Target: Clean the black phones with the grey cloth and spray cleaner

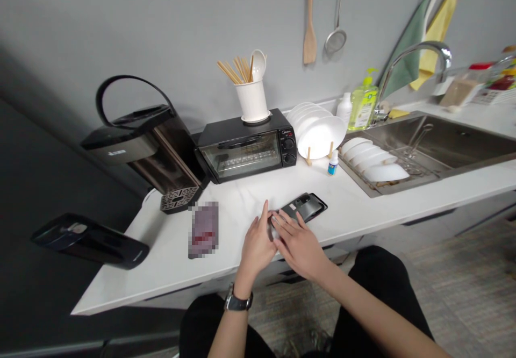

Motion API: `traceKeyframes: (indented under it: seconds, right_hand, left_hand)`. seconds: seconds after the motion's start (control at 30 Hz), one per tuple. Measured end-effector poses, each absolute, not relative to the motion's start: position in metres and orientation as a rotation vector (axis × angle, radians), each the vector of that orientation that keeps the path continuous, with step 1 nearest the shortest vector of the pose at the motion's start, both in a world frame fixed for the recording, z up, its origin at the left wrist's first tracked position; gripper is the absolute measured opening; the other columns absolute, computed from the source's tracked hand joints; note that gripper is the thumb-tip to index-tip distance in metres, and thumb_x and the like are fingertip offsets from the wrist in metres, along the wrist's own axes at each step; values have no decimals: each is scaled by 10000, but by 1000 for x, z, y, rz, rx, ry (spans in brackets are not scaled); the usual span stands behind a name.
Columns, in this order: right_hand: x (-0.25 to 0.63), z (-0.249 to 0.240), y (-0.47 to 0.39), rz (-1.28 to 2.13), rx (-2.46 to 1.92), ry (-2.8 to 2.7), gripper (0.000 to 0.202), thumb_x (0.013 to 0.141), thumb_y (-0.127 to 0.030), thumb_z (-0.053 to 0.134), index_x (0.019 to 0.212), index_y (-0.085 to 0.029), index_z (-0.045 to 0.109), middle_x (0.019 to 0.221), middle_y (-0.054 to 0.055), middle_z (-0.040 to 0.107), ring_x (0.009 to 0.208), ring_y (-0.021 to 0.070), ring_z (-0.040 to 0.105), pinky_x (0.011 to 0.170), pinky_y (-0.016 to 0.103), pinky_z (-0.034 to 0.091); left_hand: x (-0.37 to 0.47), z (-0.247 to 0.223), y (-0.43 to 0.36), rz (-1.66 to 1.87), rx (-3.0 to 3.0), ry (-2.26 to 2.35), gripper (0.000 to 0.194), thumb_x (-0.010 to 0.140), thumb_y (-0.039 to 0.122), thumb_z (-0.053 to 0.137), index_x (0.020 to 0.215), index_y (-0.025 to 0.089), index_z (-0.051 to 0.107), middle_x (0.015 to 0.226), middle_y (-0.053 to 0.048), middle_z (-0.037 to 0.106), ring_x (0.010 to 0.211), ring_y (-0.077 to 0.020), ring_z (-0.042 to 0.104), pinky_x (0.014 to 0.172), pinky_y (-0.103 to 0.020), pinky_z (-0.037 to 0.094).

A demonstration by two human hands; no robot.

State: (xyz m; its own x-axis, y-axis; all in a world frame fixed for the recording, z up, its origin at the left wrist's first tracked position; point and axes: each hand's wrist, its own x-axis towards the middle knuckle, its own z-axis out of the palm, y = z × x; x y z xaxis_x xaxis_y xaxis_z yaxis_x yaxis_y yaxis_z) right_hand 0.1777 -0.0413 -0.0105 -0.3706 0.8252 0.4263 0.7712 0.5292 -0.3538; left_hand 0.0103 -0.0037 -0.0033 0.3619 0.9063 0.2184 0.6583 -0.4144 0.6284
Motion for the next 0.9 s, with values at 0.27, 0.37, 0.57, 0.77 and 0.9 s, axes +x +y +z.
traceKeyframes:
  seconds: [0.27,0.37,0.57,0.77,0.9]
  right_hand:
    - [256,-21,-14,-99,-1666,-2067,515,1107,-357,335,1559,-156,482,1632,125,431,1561,314,333,1241,612,299]
    - [258,-16,9,-80,-1731,-2031,530,1108,-370,337,1524,-92,514,1610,155,460,1556,329,340,1245,614,292]
    - [193,-4,3,65,-1471,-2155,487,1101,-353,377,1479,-116,569,1564,141,530,1522,292,412,1266,593,268]
    - [172,-12,-48,85,-1309,-2178,507,1095,-328,370,1561,-159,477,1611,117,473,1523,255,413,1270,550,302]
    - [217,-21,-43,-31,-1474,-2125,499,1100,-302,335,1560,-181,483,1625,115,445,1535,283,391,1245,598,316]
  left_hand:
    - [13,3,-2,806,2139,1372,1104,840,343,806,1676,355,84,1478,-57,615,1339,-282,586,1184,-476,404]
    - [13,5,-2,785,2146,1371,1074,851,333,793,1675,358,104,1473,-58,621,1328,-283,595,1188,-489,396]
    - [13,1,-3,777,2145,1370,1018,877,256,709,1680,323,87,1521,-75,585,1377,-282,563,1196,-500,395]
    - [11,-2,-5,794,2178,1340,995,872,111,574,1686,288,29,1529,-100,576,1395,-263,550,1196,-494,394]
    - [12,3,-4,806,2131,1358,1071,855,281,759,1679,351,78,1471,-55,621,1325,-283,588,1160,-484,431]
